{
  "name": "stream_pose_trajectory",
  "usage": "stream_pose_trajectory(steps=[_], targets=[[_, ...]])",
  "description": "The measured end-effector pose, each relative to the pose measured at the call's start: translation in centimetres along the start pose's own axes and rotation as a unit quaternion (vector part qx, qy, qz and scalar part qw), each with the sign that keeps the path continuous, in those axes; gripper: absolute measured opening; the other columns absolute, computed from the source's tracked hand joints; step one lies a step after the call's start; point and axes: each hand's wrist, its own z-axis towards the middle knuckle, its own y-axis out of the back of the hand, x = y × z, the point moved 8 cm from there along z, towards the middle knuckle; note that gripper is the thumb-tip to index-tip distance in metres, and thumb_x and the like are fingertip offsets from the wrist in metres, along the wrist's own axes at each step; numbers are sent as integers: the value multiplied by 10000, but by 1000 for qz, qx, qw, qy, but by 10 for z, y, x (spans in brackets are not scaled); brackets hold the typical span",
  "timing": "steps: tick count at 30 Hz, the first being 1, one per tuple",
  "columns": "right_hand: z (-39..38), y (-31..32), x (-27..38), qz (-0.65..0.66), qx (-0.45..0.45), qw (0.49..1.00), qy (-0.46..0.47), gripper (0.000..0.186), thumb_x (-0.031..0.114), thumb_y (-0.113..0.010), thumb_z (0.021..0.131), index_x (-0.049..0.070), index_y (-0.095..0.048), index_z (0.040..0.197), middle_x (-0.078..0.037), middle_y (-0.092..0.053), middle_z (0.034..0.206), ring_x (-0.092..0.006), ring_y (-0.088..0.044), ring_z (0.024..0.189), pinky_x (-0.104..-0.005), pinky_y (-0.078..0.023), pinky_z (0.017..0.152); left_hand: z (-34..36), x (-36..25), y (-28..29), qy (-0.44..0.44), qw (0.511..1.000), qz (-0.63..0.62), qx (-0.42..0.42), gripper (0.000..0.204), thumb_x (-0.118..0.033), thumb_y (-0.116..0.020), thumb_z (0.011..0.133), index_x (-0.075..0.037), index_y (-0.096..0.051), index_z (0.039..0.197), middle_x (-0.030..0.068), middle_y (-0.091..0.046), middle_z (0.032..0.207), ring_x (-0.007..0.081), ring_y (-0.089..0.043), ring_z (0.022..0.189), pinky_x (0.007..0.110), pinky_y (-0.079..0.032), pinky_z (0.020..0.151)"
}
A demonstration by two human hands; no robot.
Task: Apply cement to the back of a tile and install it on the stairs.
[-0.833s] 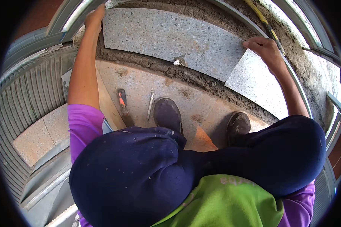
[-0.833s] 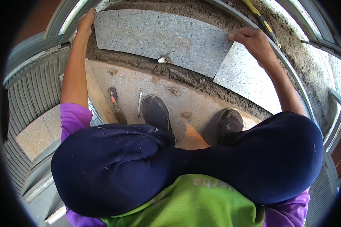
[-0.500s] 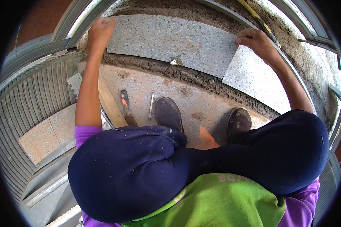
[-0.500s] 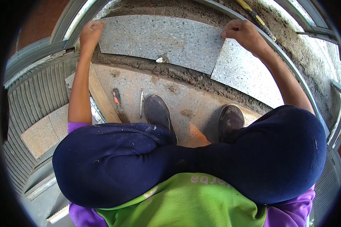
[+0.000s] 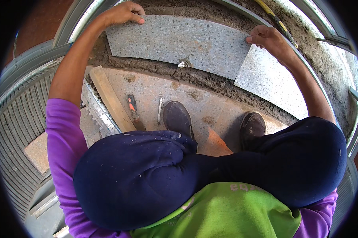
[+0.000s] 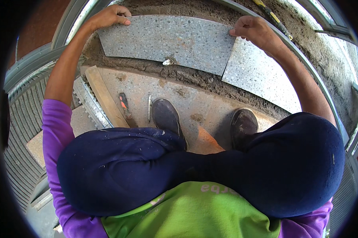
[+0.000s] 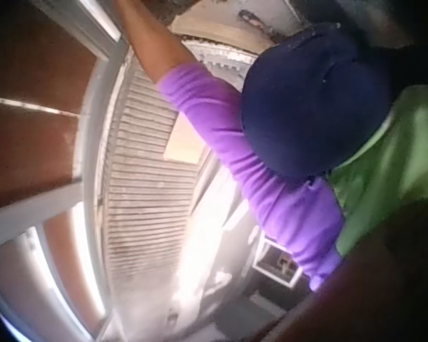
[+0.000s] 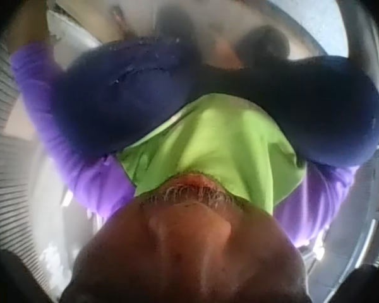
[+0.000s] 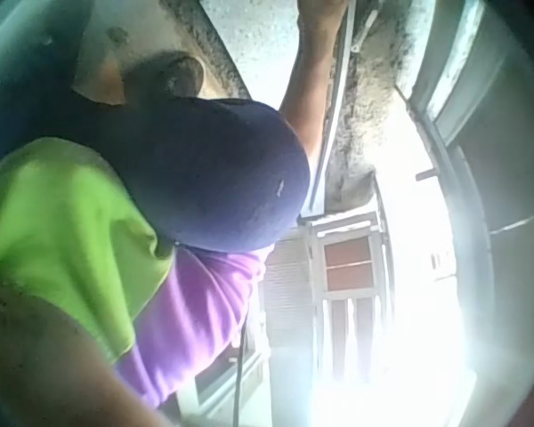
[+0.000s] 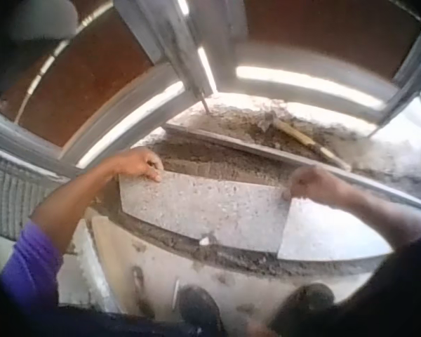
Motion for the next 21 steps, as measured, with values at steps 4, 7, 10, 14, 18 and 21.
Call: stream_pose_trajectory(steps=[4, 7, 10, 14, 18, 21], targets=[[-6, 5, 7, 7, -14, 1000, 15, 279, 334, -724, 911, 67, -690, 839, -18, -583, 684, -121, -511, 651, -317, -405, 612, -19, -13, 7, -31, 999, -34, 0, 282, -295, -768, 855, -48, -672, 952, 6, -619, 831, 136, -563, 818, 330, -458, 793], [-16, 10, 22, -2, -44, 998, 47, 282, 344, -713, 922, 69, -700, 863, -17, -575, 673, -118, -493, 634, -326, -394, 602, -31, -31, 1, -55, 998, -16, -12, 281, -285, -770, 847, -45, -627, 876, -2, -576, 808, 133, -526, 797, 340, -441, 766], [-29, 16, 45, -40, -57, 996, 62, 273, 323, -705, 929, 54, -697, 885, -33, -562, 661, -128, -487, 623, -334, -386, 599, -43, -36, 2, 4, 996, 34, 81, 320, -298, -770, 837, -39, -582, 850, 19, -569, 837, 156, -518, 814, 354, -434, 781], [-64, 40, 119, -63, -98, 986, 118, 244, 263, -706, 913, 22, -669, 908, -76, -578, 675, -167, -535, 638, -355, -417, 606, -96, -48, 22, -41, 998, 42, 14, 350, -302, -770, 828, -29, -552, 838, 51, -566, 845, 207, -527, 846, 366, -431, 820], [-91, 72, 147, -134, -126, 963, 199, 186, 199, -706, 904, 30, -638, 943, -109, -647, 796, -240, -642, 732, -386, -501, 671, -165, -105, 56, -106, 968, 124, -191, 301, -265, -764, 819, -19, -602, 884, 105, -578, 898, 279, -557, 934, 412, -407, 929], [-109, 78, 164, -149, -142, 926, 315, 138, 106, -704, 890, 23, -606, 941, -113, -643, 881, -254, -648, 810, -382, -525, 704, -215, -143, 64, -128, 929, 188, -293, 234, -190, -744, 809, -11, -636, 916, 124, -581, 920, 301, -571, 976, 446, -393, 975]])
